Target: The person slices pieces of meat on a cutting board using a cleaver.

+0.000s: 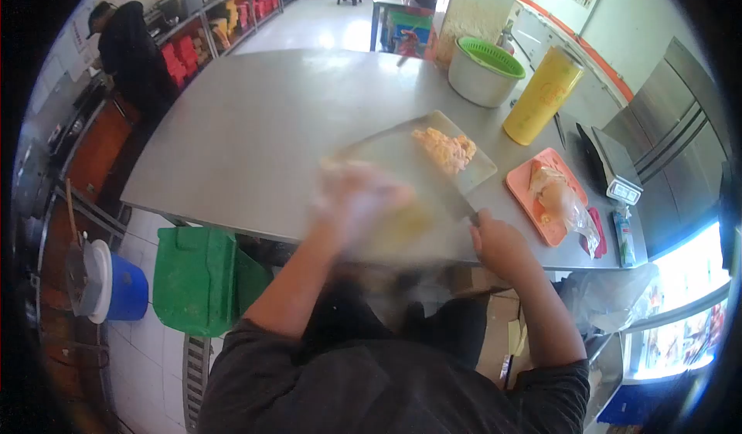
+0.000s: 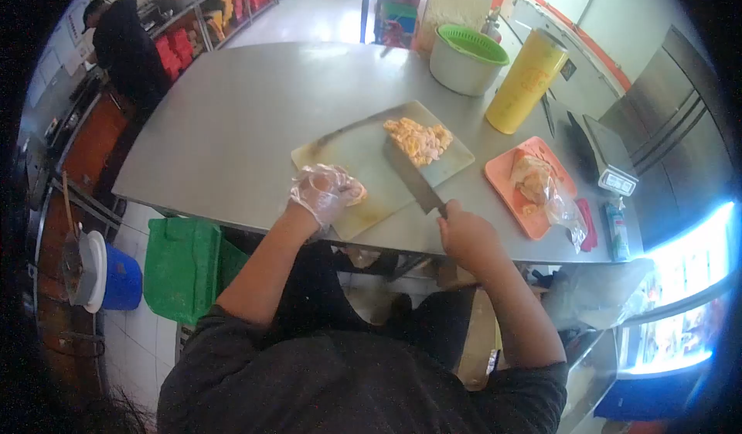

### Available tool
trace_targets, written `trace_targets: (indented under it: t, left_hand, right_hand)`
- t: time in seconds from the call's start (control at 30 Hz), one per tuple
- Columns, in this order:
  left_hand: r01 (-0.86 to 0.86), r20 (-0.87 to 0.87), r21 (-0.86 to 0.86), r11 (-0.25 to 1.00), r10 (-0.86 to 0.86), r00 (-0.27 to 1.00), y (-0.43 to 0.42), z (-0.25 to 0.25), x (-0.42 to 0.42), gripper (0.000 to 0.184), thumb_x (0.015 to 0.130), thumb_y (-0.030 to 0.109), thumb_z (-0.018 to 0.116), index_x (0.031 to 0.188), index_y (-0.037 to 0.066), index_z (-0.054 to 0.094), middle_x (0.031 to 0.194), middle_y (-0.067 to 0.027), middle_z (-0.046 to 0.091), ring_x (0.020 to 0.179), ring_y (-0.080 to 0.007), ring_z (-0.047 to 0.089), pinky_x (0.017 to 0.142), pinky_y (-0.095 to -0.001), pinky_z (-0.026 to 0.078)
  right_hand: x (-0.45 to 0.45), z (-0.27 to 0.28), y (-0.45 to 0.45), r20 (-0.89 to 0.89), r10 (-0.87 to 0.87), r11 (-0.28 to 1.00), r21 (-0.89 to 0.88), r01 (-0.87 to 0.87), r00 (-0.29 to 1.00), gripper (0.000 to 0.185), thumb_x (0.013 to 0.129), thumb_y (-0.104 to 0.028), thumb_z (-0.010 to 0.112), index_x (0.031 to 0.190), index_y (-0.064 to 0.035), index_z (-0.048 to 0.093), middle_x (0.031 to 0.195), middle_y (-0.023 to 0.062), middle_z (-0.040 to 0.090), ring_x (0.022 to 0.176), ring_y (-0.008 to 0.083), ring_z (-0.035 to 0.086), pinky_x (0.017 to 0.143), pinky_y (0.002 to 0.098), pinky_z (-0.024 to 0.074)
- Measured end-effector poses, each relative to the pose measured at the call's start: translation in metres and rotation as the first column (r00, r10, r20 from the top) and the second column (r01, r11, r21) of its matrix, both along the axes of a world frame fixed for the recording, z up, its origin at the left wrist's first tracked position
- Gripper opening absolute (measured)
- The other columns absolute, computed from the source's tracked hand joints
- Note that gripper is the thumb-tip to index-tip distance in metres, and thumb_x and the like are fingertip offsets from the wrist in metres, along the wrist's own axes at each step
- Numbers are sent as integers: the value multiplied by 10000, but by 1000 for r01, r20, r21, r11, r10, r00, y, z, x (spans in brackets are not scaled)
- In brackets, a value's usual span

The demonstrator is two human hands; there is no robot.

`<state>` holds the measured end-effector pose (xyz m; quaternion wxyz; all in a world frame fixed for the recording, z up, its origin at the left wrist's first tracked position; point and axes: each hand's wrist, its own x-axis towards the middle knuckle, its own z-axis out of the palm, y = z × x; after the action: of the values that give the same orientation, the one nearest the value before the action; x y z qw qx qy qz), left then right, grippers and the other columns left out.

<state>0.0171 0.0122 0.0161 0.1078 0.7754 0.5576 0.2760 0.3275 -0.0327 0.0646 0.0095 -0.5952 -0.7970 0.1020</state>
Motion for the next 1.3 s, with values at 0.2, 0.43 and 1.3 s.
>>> trace_targets:
  t: [0.2,0.43,1.3]
  left_hand:
    - [-47,168,3,999,46,985,4,5,-15,321,945,436,674,939,140,797,954,-142,755,951,-320,731,886,-421,570]
    - [-92,-450,-247,965,-31,892,9,62,8,444,901,523,635,995,117,789,1042,-121,777,875,-363,746,848,-470,600]
    - [428,859,-178,886,-73,507,37,38,44,113,986,28,682,1078,60,740,1037,-70,754,999,-182,714,852,-341,579]
  right_hand:
    - [12,-21,-2,-332,-85,996,8,93,939,304,1081,-292,552,1149,4,549,903,283,719,886,514,688,792,567,542]
    - [40,-64,-16,-866,-261,965,-234,115,427,305,1128,-352,519,1148,-48,540,689,41,546,507,145,541,453,304,454]
    - [60,-74,-11,-962,-271,962,-269,39,31,259,1154,-340,470,1170,-83,500,683,16,508,466,96,460,420,249,443]
